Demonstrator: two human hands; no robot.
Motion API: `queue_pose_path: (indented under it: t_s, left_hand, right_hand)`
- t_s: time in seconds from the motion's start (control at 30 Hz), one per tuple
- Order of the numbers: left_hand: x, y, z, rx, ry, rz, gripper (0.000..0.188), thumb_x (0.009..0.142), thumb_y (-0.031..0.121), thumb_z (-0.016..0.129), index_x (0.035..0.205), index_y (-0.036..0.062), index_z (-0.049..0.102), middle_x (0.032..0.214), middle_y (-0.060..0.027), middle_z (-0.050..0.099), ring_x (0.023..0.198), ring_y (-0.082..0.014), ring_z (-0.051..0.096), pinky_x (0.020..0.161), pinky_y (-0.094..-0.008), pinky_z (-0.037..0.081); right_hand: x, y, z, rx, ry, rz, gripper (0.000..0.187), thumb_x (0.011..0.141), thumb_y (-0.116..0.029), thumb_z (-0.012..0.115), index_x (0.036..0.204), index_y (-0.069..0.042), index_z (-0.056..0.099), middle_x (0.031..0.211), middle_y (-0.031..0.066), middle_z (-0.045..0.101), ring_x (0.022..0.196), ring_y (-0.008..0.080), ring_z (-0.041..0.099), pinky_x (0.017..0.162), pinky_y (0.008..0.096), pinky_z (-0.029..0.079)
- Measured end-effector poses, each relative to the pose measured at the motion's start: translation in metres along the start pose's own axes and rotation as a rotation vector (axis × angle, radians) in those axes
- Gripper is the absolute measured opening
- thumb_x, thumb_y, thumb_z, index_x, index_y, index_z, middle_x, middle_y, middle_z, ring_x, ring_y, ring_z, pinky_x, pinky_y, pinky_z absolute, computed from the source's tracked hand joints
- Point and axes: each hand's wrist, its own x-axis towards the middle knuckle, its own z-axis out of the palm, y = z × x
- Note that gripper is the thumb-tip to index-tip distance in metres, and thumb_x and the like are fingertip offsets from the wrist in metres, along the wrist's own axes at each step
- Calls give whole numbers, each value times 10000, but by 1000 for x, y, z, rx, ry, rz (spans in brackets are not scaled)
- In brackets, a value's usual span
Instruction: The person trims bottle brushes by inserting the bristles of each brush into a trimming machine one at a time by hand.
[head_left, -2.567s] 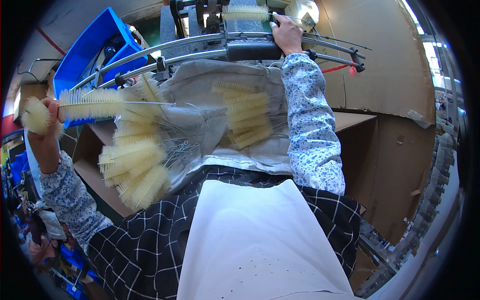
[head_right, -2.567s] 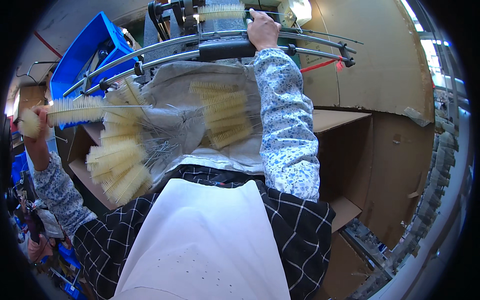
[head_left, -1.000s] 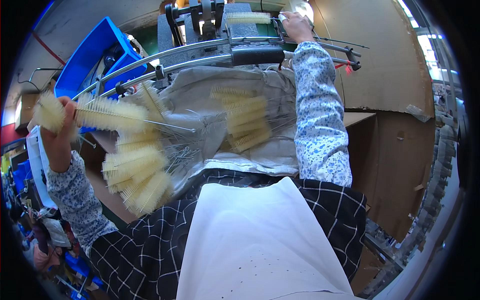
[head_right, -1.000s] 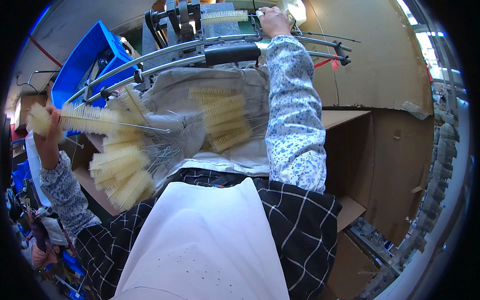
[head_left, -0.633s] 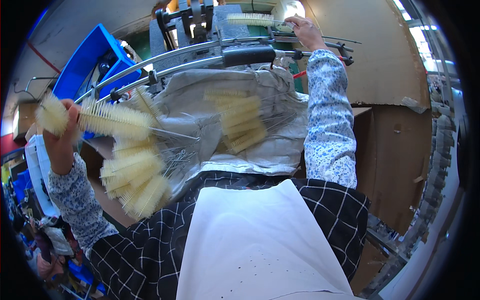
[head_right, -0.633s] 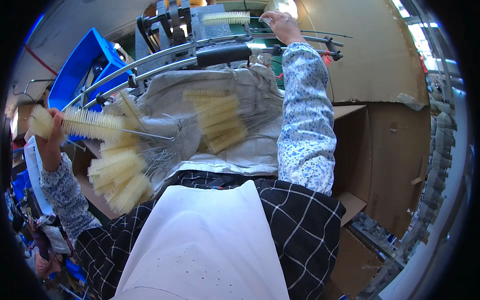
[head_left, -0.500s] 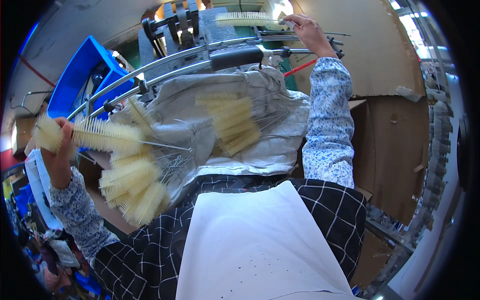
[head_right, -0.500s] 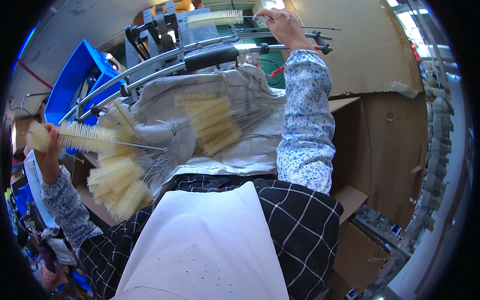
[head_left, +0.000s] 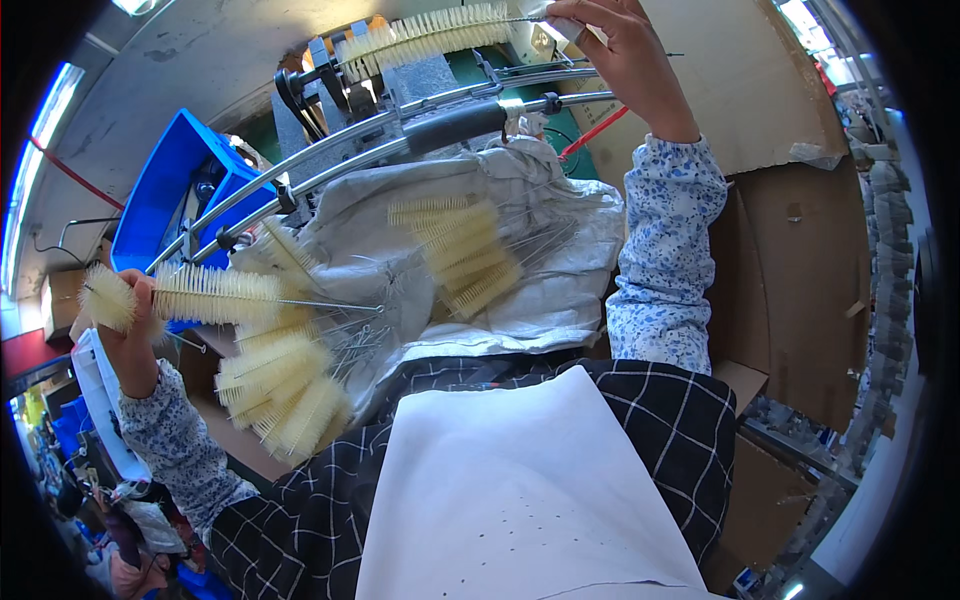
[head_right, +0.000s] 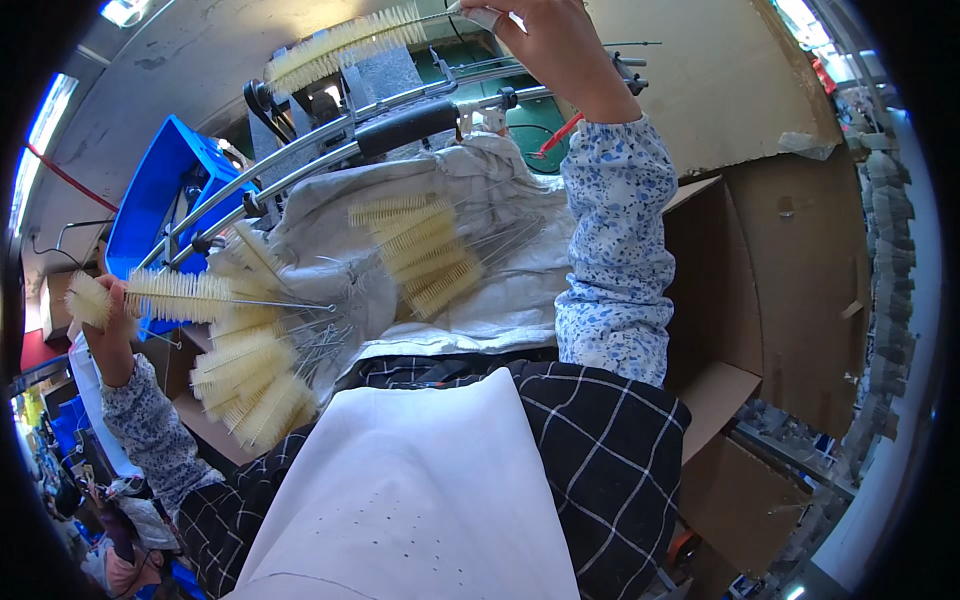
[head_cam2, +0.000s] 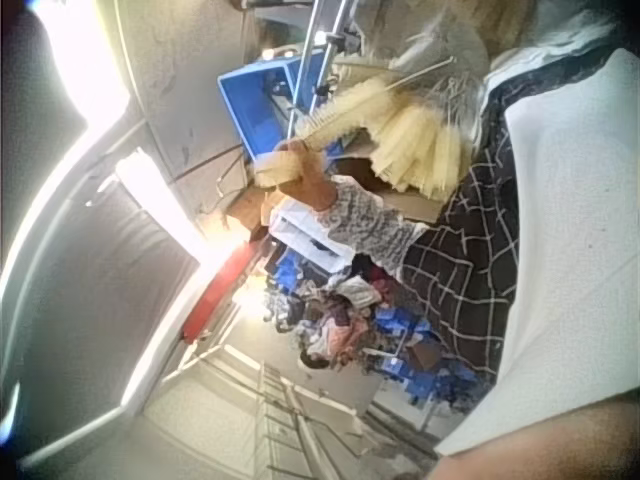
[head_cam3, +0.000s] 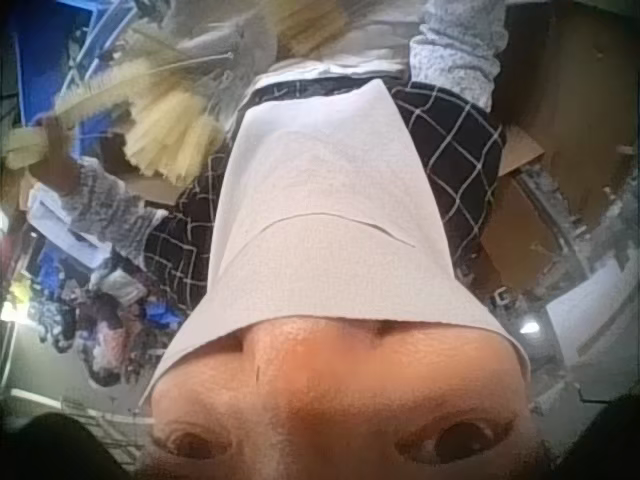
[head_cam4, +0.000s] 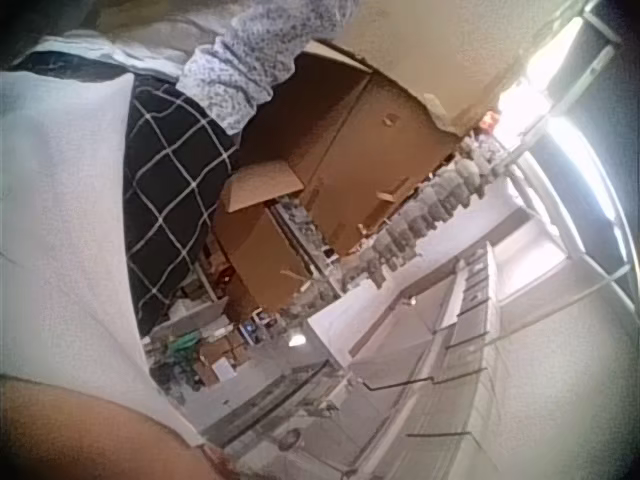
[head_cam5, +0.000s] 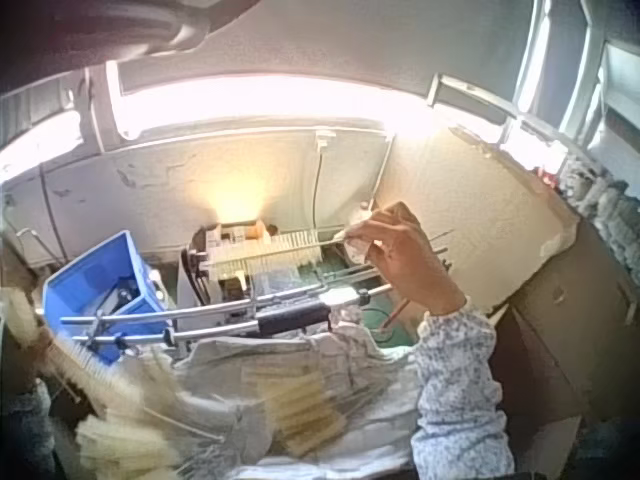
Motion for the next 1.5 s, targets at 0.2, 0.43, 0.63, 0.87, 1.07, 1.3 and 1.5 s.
queue_pose_path:
  t_s: [0.2, 0.43, 0.63, 0.87, 1.07, 1.3, 1.5]
  left_hand:
    - [-6, 3, -8, 4, 7, -36, 135, 807, 171, 552, 872, 60, 508, 733, 25, 487, 599, -37, 430, 501, -157, 311]
    - [-14, -1, 19, -96, -3, -181, 109, 811, 122, 537, 850, 25, 508, 694, -14, 511, 583, -68, 479, 509, -181, 365]
    - [-28, -13, 34, -136, -170, -213, 110, 819, 118, 526, 830, 11, 501, 647, -14, 494, 556, -72, 454, 508, -187, 346]
    - [-28, -12, 37, -120, -210, -216, 108, 823, 115, 523, 826, 8, 505, 635, -13, 498, 546, -69, 451, 512, -188, 347]
    - [-25, -14, 38, -130, -217, -224, 113, 818, 122, 531, 823, 10, 510, 634, -12, 502, 545, -68, 455, 511, -186, 349]
    - [-23, -8, 38, -58, -464, -332, 162, 804, 166, 552, 822, 5, 549, 690, -24, 565, 550, -62, 485, 497, -188, 383]
    - [-15, 35, 16, -83, -88, -95, 151, 810, 155, 540, 836, 6, 541, 698, -65, 574, 548, -80, 491, 496, -191, 386]
  right_hand:
    - [12, -15, -5, 6, 53, -1, 179, 673, -24, 579, 847, -52, 608, 766, 64, 556, 773, 228, 453, 745, 328, 372]
    - [15, -21, -9, -49, 94, -107, 184, 672, -39, 575, 852, -45, 609, 768, 64, 555, 781, 231, 452, 754, 329, 364]
    - [21, -25, -8, 105, 38, -79, 149, 713, -57, 552, 850, -42, 610, 754, 65, 559, 765, 220, 452, 744, 325, 366]
    - [21, -24, -10, 165, 21, -20, 145, 750, -123, 547, 853, -45, 613, 758, 56, 566, 739, 205, 443, 737, 315, 374]
    - [26, -21, -12, 216, -3, 19, 148, 770, -141, 535, 858, -51, 614, 770, 57, 577, 770, 203, 464, 740, 311, 381]
    - [57, -49, -30, 238, -10, -30, 163, 789, -142, 518, 887, -44, 605, 805, 61, 586, 789, 200, 476, 731, 310, 389]
    - [79, -85, -31, 377, -54, -126, 157, 794, -129, 503, 904, -71, 598, 763, 54, 564, 768, 208, 443, 731, 312, 372]
